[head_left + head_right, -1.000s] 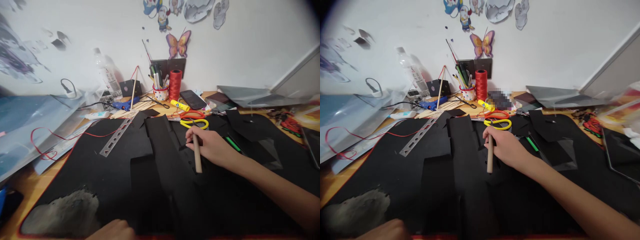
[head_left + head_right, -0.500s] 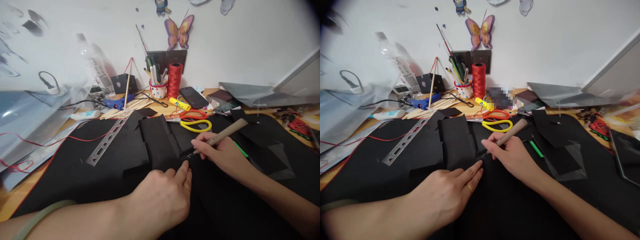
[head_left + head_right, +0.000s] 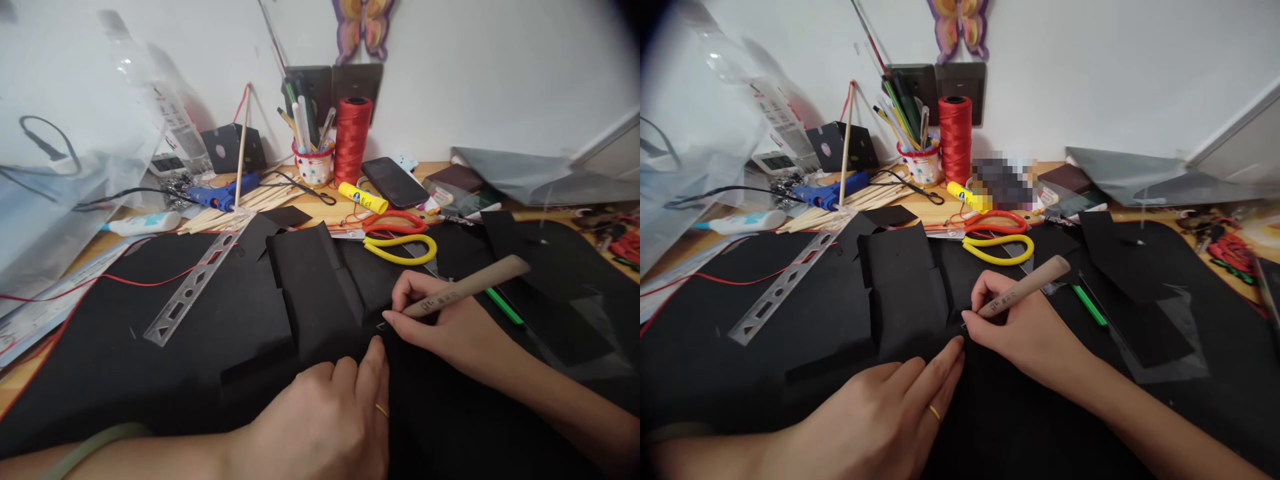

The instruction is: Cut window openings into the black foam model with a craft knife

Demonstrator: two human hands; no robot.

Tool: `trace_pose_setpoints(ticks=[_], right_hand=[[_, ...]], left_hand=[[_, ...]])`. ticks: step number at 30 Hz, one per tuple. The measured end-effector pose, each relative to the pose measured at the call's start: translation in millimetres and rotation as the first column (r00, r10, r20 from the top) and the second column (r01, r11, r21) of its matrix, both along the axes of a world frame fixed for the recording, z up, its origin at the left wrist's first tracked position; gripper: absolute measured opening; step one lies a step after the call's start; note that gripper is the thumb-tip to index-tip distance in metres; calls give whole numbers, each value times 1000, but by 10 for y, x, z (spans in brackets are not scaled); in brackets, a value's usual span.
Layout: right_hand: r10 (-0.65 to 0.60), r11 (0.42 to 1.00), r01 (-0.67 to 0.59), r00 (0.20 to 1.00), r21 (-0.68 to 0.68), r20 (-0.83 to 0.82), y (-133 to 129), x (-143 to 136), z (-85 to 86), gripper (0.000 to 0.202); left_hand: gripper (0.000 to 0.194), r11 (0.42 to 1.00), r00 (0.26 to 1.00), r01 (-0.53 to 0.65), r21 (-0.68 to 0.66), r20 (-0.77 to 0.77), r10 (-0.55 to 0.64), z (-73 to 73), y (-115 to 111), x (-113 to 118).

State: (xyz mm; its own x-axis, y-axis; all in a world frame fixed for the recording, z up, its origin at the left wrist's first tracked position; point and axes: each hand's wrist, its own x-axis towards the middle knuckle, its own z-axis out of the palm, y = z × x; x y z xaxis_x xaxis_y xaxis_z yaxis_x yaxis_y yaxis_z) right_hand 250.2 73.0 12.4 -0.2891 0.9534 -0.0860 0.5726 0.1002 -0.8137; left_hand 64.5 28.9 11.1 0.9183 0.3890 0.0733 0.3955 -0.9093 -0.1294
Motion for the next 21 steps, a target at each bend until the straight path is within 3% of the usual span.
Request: trace_pose_setpoints(ticks=[9,17,21], right_hand=[[75,997,-75,997,0,12,-9,16,-26,16],[-14,1000,14,1000,14,-6,-29,-62,-51,23],[10,1000,-10,999,-1,-47,-35,-57,-67,23]], left_hand=[[44,996,999,-40,83,-9,40,-24,-24,25],[43,993,999,-30,118,-31,34,28,-59,1],[42,996,999,-48,79,-17,49,24,-38,19]])
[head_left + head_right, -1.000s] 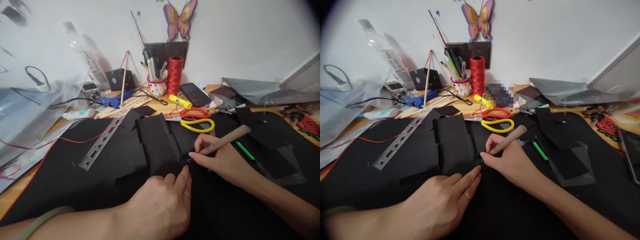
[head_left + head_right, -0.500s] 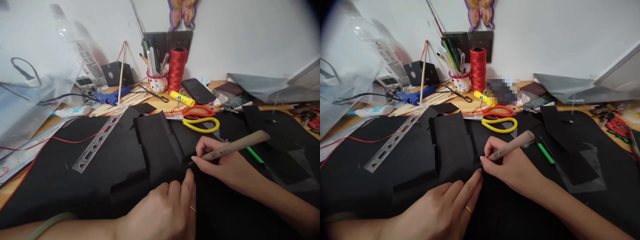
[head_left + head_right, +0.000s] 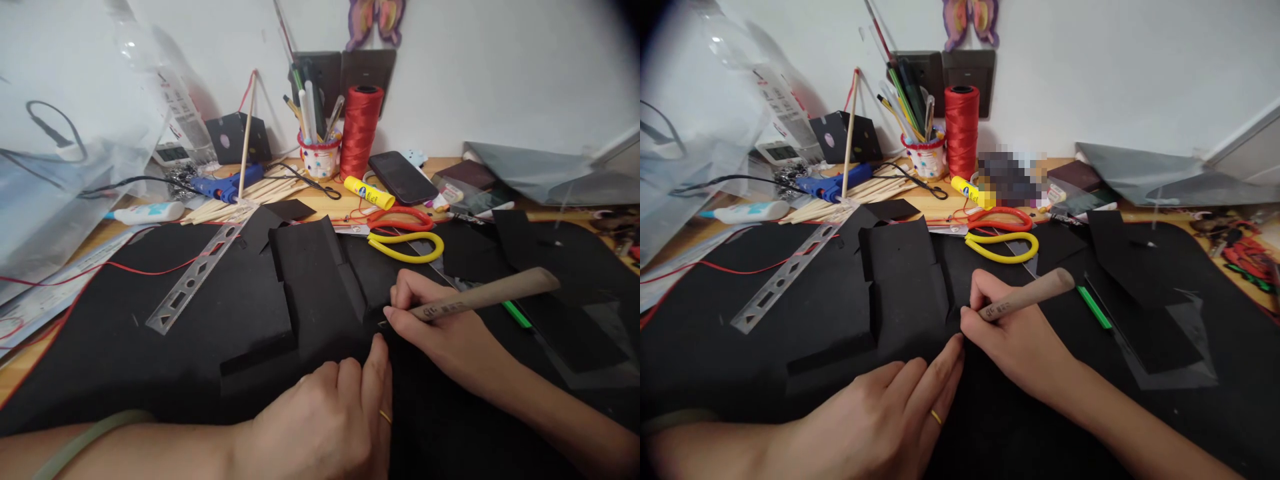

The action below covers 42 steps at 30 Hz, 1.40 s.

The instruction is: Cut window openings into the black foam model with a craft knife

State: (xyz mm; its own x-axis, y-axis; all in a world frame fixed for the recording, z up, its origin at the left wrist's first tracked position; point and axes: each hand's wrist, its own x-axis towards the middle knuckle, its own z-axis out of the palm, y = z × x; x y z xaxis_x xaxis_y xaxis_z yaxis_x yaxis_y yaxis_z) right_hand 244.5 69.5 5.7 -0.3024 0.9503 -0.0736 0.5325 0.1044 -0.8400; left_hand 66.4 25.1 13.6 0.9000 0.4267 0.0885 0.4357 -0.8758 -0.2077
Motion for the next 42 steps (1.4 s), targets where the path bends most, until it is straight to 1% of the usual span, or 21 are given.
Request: trace_pose_setpoints(ticks=[2,9,14,17,21,31,36,38,42], right_hand=[[24,1000,-25,1000,-12,-14,11,16,0,23],[98,995,-97,995,-30,36,59,75,2,22],[80,996,-80,997,-28,18,59,63,-4,24],[75,997,-75,997,-27,2,52,52,-6,24],[91,995,-91,996,-36,-6,44,56,-4,23],[136,991,-135,990,-18,25,50,59,22,22],[118,993,-119,991,11,63,47,37,29,25],[98,994,-101,992,29,84,49,27,20,26],[71,996,-75,993,46,90,53,19,3,26]], left_hand=[[42,1000,1000,2,-23,-1,-2,-2,8,3],[43,999,999,18,26,39,-19,-12,-2,-9],[41,1000,1000,8,27,25,-9,-14,2,5],[41,1000,1000,24,14,8,-24,-10,5,5],[42,1000,1000,20,-10,-9,-20,-5,-3,0],[42,1000,1000,18,15,-13,-17,39,18,-2],[41,1000,1000,-19,-9,11,19,10,-2,10],[41,999,999,-36,-17,-4,36,0,-10,7],[41,1000,1000,-13,-8,-14,13,12,-22,-2]])
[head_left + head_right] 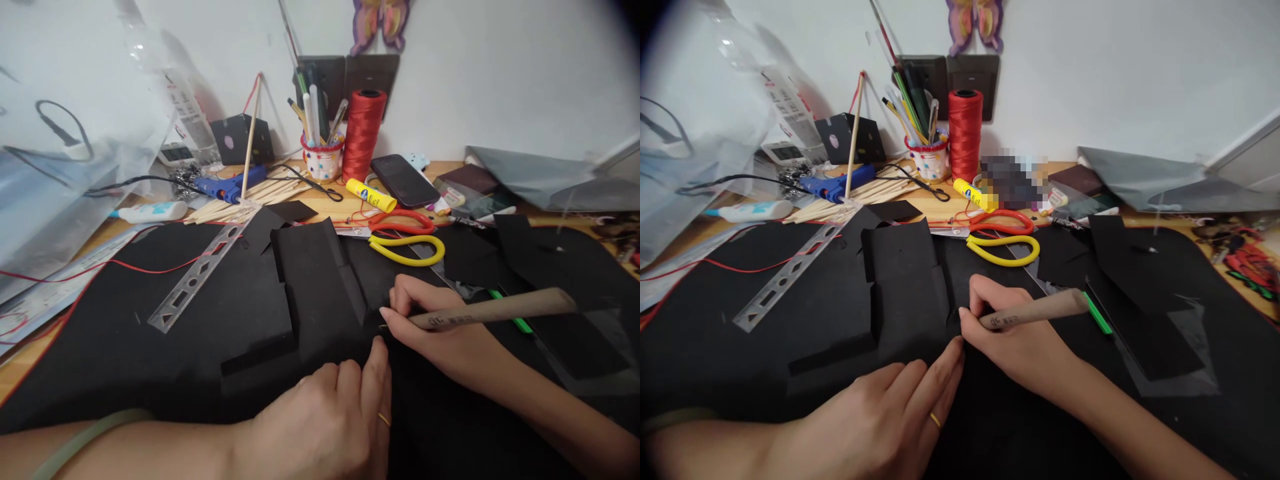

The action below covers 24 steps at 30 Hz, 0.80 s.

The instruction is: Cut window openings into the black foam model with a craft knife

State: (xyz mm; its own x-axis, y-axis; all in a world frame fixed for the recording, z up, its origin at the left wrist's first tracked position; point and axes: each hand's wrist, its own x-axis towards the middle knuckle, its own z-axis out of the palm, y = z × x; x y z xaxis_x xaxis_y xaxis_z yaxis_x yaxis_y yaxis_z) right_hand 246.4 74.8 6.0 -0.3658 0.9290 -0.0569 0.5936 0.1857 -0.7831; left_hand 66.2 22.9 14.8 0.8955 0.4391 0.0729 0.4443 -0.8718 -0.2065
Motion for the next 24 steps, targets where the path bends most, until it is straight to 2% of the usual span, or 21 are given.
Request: trace_pose_setpoints(ticks=[5,12,17,24], right_hand=[[0,1000,0,1000,-21,-2,11,3,8,24],[-27,999,27,1000,-30,4,16,-14,6,24],[-63,998,63,998,-11,-6,5,-30,-7,25],[-40,999,40,999,6,23,-5,-19,-4,25]], left_hand=[[39,1000,999,-24,-5,-33,24,1,-2,13],[39,999,1000,6,53,-2,-6,-27,29,3],[35,999,999,43,18,-17,-43,3,49,-6],[40,999,999,49,-2,-2,-49,-16,30,-6]])
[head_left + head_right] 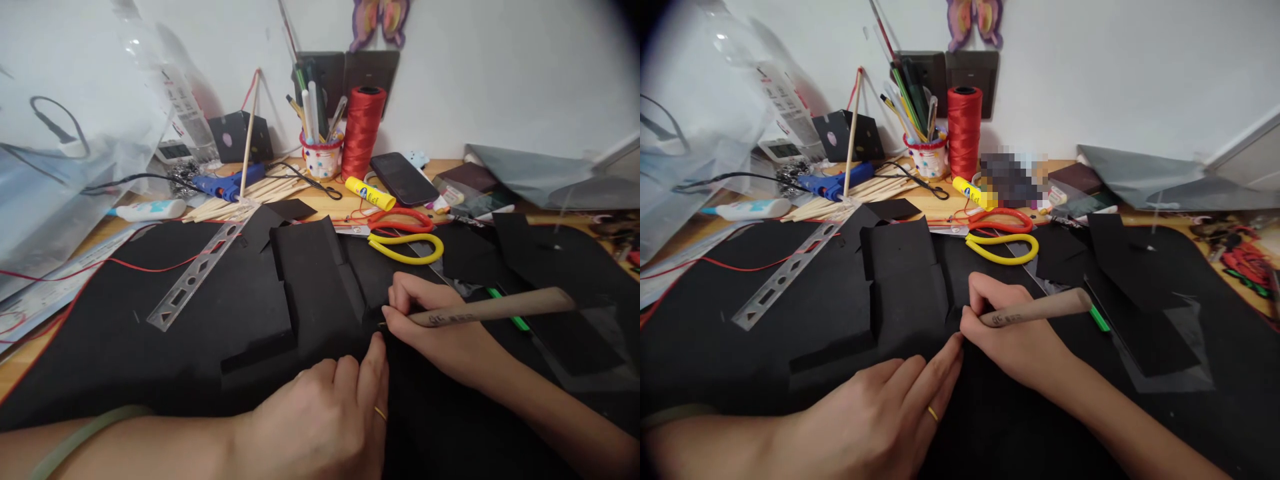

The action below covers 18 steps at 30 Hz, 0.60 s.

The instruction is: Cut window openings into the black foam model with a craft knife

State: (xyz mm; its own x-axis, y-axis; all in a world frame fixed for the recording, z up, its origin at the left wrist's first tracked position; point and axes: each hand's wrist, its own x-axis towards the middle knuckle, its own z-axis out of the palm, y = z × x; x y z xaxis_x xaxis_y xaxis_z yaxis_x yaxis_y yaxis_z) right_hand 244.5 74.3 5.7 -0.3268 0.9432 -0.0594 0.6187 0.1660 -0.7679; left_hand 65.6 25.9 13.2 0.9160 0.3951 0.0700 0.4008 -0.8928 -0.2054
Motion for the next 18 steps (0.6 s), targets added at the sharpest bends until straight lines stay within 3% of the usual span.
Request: trace_pose_setpoints(ticks=[18], right_hand=[[28,1000,-29,998,11,52,-3,26,14,24]], left_hand=[[44,1000,1000,8,-10,-29,-8,58,40,9]])
